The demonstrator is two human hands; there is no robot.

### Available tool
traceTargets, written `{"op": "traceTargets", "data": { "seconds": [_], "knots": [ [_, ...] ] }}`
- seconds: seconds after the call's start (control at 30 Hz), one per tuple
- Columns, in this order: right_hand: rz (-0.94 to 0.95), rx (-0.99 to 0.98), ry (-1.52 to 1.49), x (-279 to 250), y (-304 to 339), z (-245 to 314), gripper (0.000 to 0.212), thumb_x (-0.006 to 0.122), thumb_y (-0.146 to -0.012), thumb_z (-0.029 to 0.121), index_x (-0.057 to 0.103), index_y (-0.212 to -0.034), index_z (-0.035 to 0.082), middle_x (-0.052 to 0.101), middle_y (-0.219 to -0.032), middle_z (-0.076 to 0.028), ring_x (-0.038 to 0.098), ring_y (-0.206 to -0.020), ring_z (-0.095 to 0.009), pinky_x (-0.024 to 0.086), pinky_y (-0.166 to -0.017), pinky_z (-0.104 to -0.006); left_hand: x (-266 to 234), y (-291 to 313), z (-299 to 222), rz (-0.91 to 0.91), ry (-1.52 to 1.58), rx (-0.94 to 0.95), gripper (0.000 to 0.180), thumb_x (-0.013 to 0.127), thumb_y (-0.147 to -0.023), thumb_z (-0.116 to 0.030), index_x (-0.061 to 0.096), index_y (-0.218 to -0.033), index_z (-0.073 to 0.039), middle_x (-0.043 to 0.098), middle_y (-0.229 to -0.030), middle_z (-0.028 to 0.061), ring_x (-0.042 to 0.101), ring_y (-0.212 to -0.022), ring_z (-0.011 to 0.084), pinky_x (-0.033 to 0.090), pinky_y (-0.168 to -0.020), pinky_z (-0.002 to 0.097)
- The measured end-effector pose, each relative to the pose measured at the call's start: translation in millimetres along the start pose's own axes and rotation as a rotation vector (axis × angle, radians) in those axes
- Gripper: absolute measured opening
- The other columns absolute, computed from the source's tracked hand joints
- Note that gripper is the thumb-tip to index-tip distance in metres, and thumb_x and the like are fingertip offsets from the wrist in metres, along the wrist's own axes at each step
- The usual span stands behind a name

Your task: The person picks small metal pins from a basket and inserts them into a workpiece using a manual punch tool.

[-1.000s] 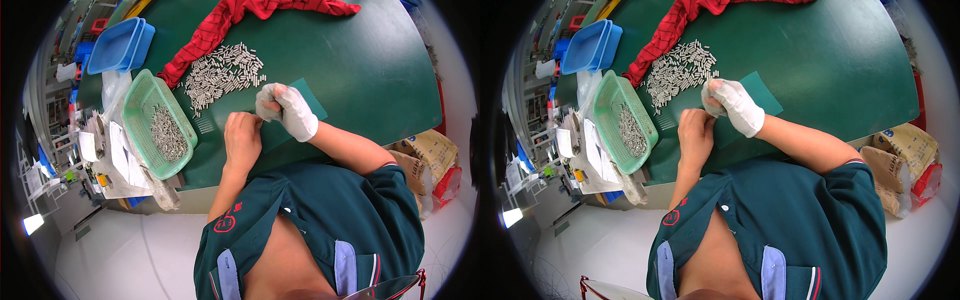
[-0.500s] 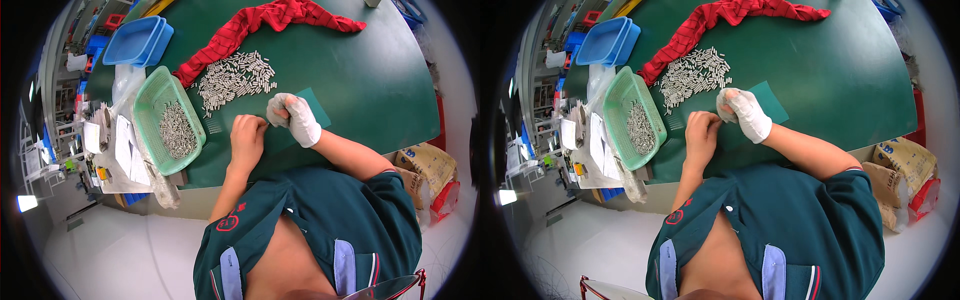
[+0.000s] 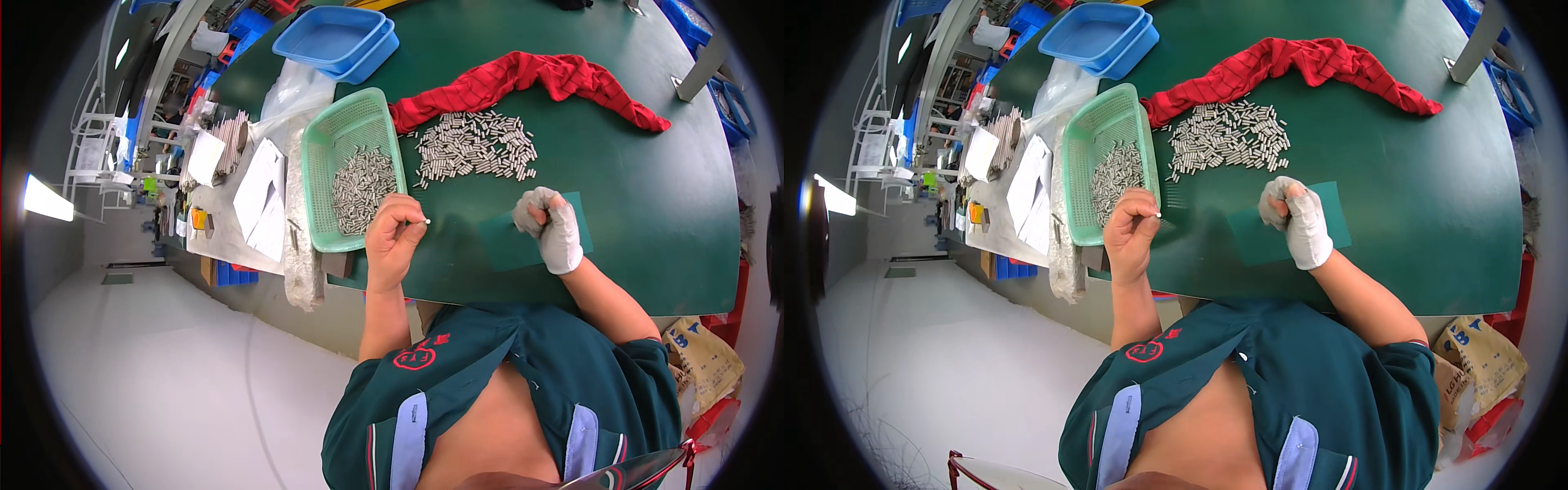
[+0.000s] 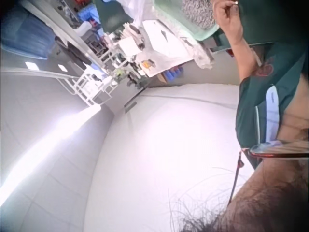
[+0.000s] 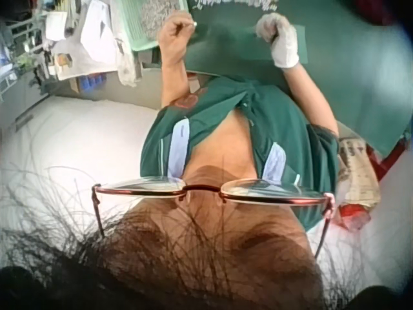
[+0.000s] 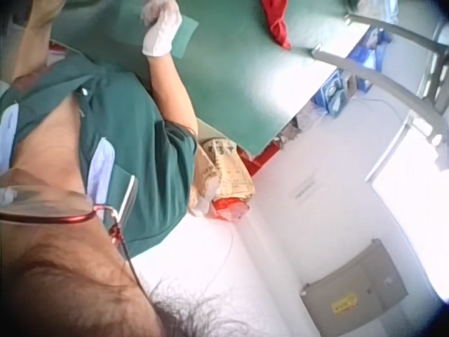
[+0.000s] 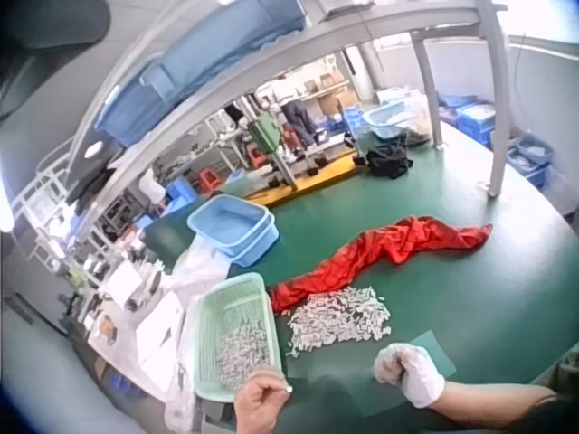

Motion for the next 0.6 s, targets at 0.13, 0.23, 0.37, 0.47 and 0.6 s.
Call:
{"op": "traceTargets", "data": {
  "seconds": [0.13, 0.23, 0.37, 0.47, 0.6],
  "knots": [
    [-0.012, -0.011, -0.003, 0.0, -0.9, 1.0, 0.057, 0.04, -0.096, 0.059, 0.033, -0.066, 0.011, 0.03, -0.058, 0.0, 0.029, -0.056, -0.014, 0.028, -0.057, -0.0297, -16.2, 0.6, 3.1, -0.047, -0.059, -0.003, 0.009, 0.066, -0.085, 0.001, 0.059, -0.091, -0.002, 0.056, -0.09, 0.0064, 0.052, -0.085, 0.0175, 0.042, -0.075, 0.0269],
    [-0.018, -0.004, 0.003, -1.4, -0.8, 1.5, 0.056, 0.04, -0.096, 0.059, 0.033, -0.066, 0.011, 0.03, -0.058, 0.0, 0.029, -0.056, -0.014, 0.028, -0.057, -0.0296, -47.5, -3.6, 2.1, -0.221, -0.643, -0.059, 0.011, 0.065, -0.082, 0.003, 0.062, -0.092, -0.002, 0.061, -0.092, 0.0079, 0.056, -0.087, 0.0232, 0.045, -0.077, 0.0334],
    [-0.024, -0.002, 0.018, 1.1, 0.9, 1.3, 0.057, 0.041, -0.095, 0.06, 0.033, -0.067, 0.011, 0.03, -0.058, 0.001, 0.03, -0.057, -0.014, 0.028, -0.057, -0.0292, -33.2, -15.0, -4.0, -0.297, -0.884, -0.006, 0.013, 0.066, -0.08, 0.001, 0.063, -0.092, -0.003, 0.062, -0.09, 0.0089, 0.056, -0.089, 0.0274, 0.045, -0.08, 0.038],
    [-0.027, 0.002, 0.034, -0.9, 0.8, 1.5, 0.059, 0.041, -0.095, 0.062, 0.034, -0.067, 0.011, 0.031, -0.058, 0.001, 0.031, -0.057, -0.014, 0.029, -0.058, -0.0289, 23.5, -29.3, 7.5, -0.05, -0.791, 0.068, 0.014, 0.068, -0.078, -0.001, 0.064, -0.091, -0.004, 0.061, -0.09, 0.009, 0.055, -0.09, 0.0286, 0.045, -0.081, 0.0379],
    [-0.028, 0.016, 0.023, 0.1, 1.1, 1.3, 0.06, 0.041, -0.094, 0.063, 0.035, -0.067, 0.01, 0.034, -0.059, 0.0, 0.033, -0.058, -0.014, 0.03, -0.058, -0.0283, 61.2, -37.5, 45.6, 0.114, -0.782, 0.06, 0.015, 0.07, -0.076, -0.003, 0.064, -0.09, -0.004, 0.061, -0.088, 0.0087, 0.055, -0.088, 0.0297, 0.045, -0.08, 0.0393]
  ]
}}
Point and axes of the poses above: each hand's wrist, its own y-axis away from the middle knuckle, its own x-axis out of the palm, z = x × y, the point moved 8 cm from there along -y, towards the middle knuckle
